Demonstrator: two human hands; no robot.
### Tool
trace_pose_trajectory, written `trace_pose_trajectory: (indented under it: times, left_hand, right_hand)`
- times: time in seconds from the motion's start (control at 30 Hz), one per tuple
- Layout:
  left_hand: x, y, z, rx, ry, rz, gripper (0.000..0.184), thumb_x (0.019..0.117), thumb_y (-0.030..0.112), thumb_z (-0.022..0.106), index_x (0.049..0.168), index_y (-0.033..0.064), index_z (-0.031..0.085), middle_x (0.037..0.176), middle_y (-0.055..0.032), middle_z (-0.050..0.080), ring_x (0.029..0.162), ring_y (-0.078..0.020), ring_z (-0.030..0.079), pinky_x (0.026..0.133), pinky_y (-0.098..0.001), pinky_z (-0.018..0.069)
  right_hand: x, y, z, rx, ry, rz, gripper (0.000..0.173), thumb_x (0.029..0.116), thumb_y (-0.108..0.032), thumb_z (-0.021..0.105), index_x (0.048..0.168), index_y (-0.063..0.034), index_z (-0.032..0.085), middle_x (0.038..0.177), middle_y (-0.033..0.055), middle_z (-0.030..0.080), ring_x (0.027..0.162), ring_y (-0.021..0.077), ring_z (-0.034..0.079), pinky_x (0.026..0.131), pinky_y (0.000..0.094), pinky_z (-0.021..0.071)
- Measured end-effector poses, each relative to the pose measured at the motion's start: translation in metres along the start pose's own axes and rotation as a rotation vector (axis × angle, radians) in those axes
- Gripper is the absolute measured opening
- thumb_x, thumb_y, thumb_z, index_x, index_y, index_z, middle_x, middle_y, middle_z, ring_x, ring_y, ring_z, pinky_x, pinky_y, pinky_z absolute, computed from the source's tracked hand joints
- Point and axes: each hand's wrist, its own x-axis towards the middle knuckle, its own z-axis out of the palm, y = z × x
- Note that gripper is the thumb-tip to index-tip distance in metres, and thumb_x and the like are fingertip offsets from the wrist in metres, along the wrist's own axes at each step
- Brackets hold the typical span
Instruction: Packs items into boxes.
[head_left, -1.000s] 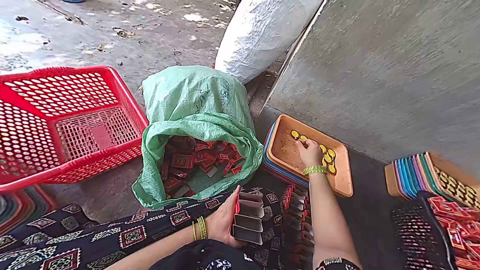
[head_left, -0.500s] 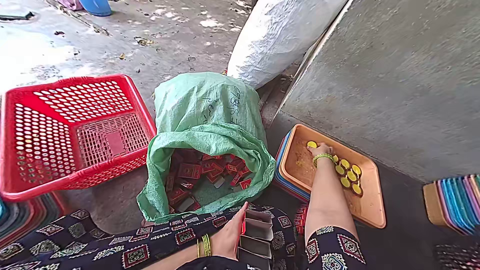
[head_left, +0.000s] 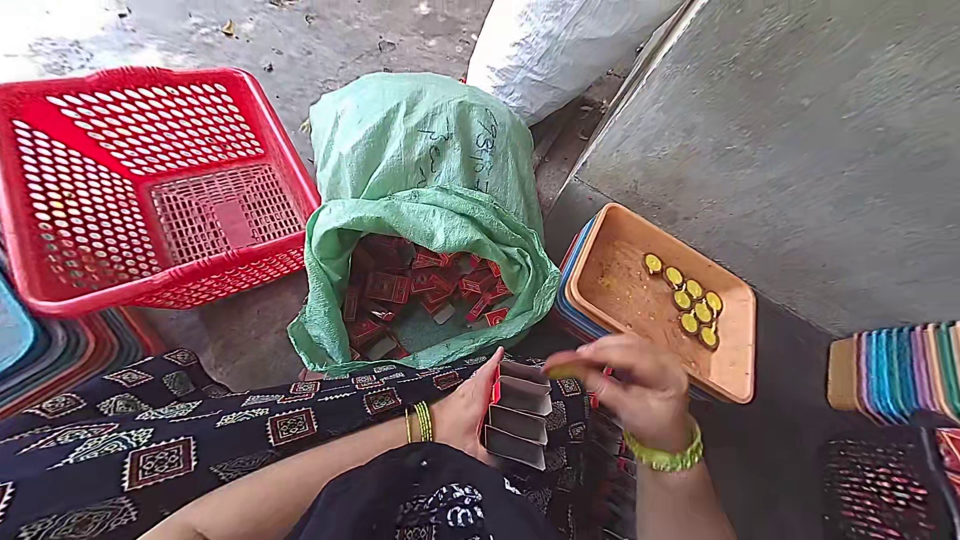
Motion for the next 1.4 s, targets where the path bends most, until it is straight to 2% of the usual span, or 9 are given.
trace_pose_trajectory:
  times: [0.2,0.33,0.43,0.6,0.87,0.97,1.1,1.23,1.4]
  left_hand:
    - [0.004,-0.009,-0.005,-0.053,-0.063,0.109,0.149,0.0618,0.062,0.088,0.156,-0.0147,0.002,0.15,-0.0323,0.043,0.142,-0.0249,0.047,0.123,-0.0381,0.0337]
    - [0.005,-0.014,-0.006,-0.07,-0.098,0.097,0.151,0.0619,0.064,0.088,0.156,-0.0125,-0.001,0.152,-0.0282,0.043,0.144,-0.022,0.045,0.126,-0.0404,0.0299]
    - [0.005,-0.015,-0.005,-0.105,-0.094,0.072,0.151,0.0606,0.062,0.09,0.157,-0.0123,-0.001,0.152,-0.0282,0.044,0.143,-0.0219,0.046,0.125,-0.0394,0.0317]
    - [-0.008,-0.031,0.014,-0.038,0.01,0.017,0.13,0.07,0.059,0.084,0.16,-0.0047,0.014,0.152,-0.0175,0.048,0.142,-0.0172,0.046,0.127,-0.0404,0.0279]
    - [0.018,0.015,-0.011,-0.004,-0.075,-0.261,0.12,0.078,0.043,0.083,0.158,-0.0111,0.012,0.155,-0.0256,0.043,0.142,-0.0242,0.047,0.119,-0.0361,0.0369]
    - [0.022,0.015,-0.014,-0.055,-0.067,-0.173,0.124,0.0746,0.037,0.088,0.156,-0.014,0.01,0.151,-0.0295,0.046,0.141,-0.0256,0.049,0.12,-0.0355,0.0361]
    - [-0.003,-0.015,0.014,0.022,0.023,-0.153,0.125,0.0754,0.055,0.081,0.161,-0.0038,0.011,0.157,-0.0208,0.042,0.143,-0.0209,0.045,0.122,-0.037,0.0356]
    - [-0.001,0.009,0.014,0.109,0.063,-0.272,0.126,0.0701,0.054,0.084,0.163,0.0049,0.015,0.155,-0.0125,0.047,0.138,-0.0171,0.052,0.115,-0.0377,0.0455]
    - [0.007,-0.006,-0.001,-0.072,-0.07,0.003,0.148,0.0627,0.058,0.09,0.157,-0.0123,0.0,0.153,-0.0308,0.041,0.142,-0.0266,0.047,0.122,-0.0395,0.0366]
  right_hand:
    - [-0.022,-0.025,0.024,-0.245,-0.288,-0.041,0.013,0.0956,-0.016,0.074,0.107,-0.0145,0.08,0.106,0.0014,0.075,0.104,0.0124,0.069,0.094,0.0311,0.0578]
    - [-0.009,-0.005,0.001,-0.221,-0.186,0.056,0.015,0.0964,-0.02,0.073,0.104,-0.0091,0.079,0.105,0.0038,0.077,0.104,0.0138,0.072,0.095,0.0354,0.0601]
    - [0.005,0.062,-0.05,-0.533,0.108,0.349,0.022,0.0989,-0.025,0.067,0.1,-0.0061,0.077,0.098,0.0079,0.075,0.09,0.0161,0.072,0.081,0.0375,0.0614]
    - [0.016,0.23,-0.147,-0.859,0.206,1.04,0.039,0.1039,-0.034,0.059,0.131,-0.0067,0.068,0.133,0.0279,0.062,0.129,0.047,0.054,0.109,0.0654,0.0387]
    - [0.048,0.308,-0.166,-1.042,0.06,1.333,0.062,0.0984,-0.059,0.059,0.136,-0.0103,0.066,0.147,0.0268,0.053,0.145,0.0473,0.039,0.115,0.0669,0.0289]
    - [0.051,0.301,-0.163,-0.934,0.162,1.228,0.062,0.0855,-0.038,0.083,0.132,-0.0027,0.064,0.137,0.0298,0.058,0.135,0.0487,0.048,0.112,0.0668,0.0333]
    - [0.051,0.257,-0.128,-0.754,0.193,1.034,0.045,0.0876,-0.017,0.08,0.125,0.0011,0.063,0.115,0.0251,0.07,0.11,0.0429,0.066,0.099,0.0654,0.0471]
    - [0.031,0.147,-0.067,-0.462,0.228,0.616,0.033,0.094,-0.021,0.076,0.119,-0.0014,0.066,0.108,0.0126,0.072,0.092,0.019,0.072,0.086,0.0407,0.0601]
    - [-0.012,-0.001,-0.005,-0.039,0.086,0.023,0.019,0.0922,-0.018,0.078,0.111,-0.0181,0.073,0.101,0.0022,0.076,0.093,0.0177,0.074,0.084,0.039,0.0645]
